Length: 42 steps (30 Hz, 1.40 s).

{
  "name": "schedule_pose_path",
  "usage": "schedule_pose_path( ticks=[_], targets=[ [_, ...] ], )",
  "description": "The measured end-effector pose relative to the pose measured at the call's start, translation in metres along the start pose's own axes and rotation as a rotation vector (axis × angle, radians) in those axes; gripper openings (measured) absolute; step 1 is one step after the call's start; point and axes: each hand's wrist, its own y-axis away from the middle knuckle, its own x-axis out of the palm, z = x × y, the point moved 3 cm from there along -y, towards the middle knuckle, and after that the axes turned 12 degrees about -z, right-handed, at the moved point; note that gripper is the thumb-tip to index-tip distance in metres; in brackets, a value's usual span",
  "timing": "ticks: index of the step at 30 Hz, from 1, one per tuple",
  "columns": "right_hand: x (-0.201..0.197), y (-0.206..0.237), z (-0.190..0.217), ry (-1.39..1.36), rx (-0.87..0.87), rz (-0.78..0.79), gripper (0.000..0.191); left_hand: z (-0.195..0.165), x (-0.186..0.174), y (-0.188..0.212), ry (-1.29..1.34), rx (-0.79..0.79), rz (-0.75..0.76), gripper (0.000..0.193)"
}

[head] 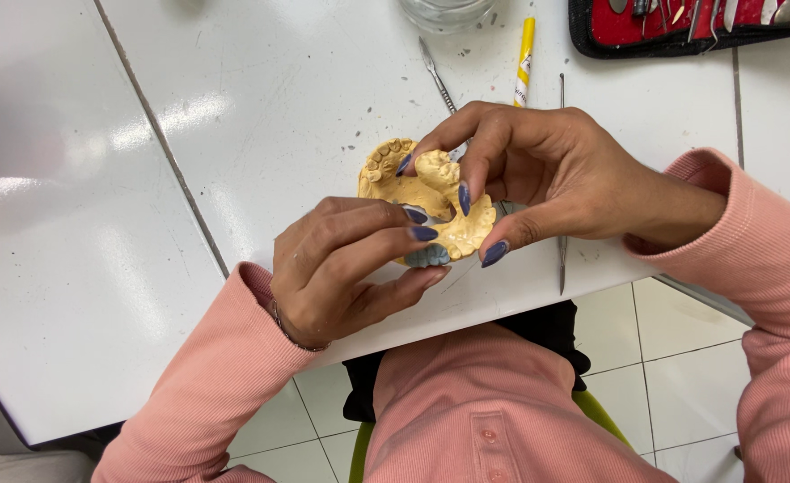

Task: The person holds a yellow dental stone cast of an upper arch and uses a metal wax carver to shape and smooth a gray material added along the ridge of the cast. They then pick up a second lower-arch cast with a metal partial denture framework, press and fit the framework onto the model, and return to carving the gray material on the upper cast.

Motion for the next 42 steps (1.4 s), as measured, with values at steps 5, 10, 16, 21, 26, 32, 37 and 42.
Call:
schedule_pose_path(
  ticks=[5,10,16,21,26,32,37,42],
  targets=[
    [0.0,0.001,0.003,0.04,-0.062,0.03,0.03,-0.002,-0.001,0.002,-0.091,-0.017,0.032,0.045],
    [0.001,0.003,0.003,0.058,-0.088,0.014,0.029,-0.005,0.002,0.003,-0.136,0.014,0.027,0.042],
    [-0.001,0.002,0.002,0.101,-0.118,-0.009,0.031,-0.006,0.007,0.004,-0.105,-0.051,-0.018,0.036],
    [-0.002,0.003,0.002,0.093,-0.09,-0.012,0.033,-0.005,0.008,0.003,-0.071,-0.047,-0.04,0.035],
    [-0.001,0.004,0.003,0.077,-0.075,0.004,0.03,-0.006,0.009,0.002,-0.054,-0.07,-0.043,0.033],
    [0.001,0.004,0.004,0.072,-0.086,0.035,0.026,-0.007,0.006,-0.001,-0.013,-0.059,-0.006,0.032],
    [0.0,0.004,0.004,0.055,-0.082,0.049,0.028,-0.007,0.007,-0.004,-0.016,-0.035,-0.019,0.032],
    [0.0,0.005,0.001,0.044,-0.051,0.017,0.036,-0.004,-0.001,-0.004,-0.002,-0.054,0.062,0.035]
  ],
)
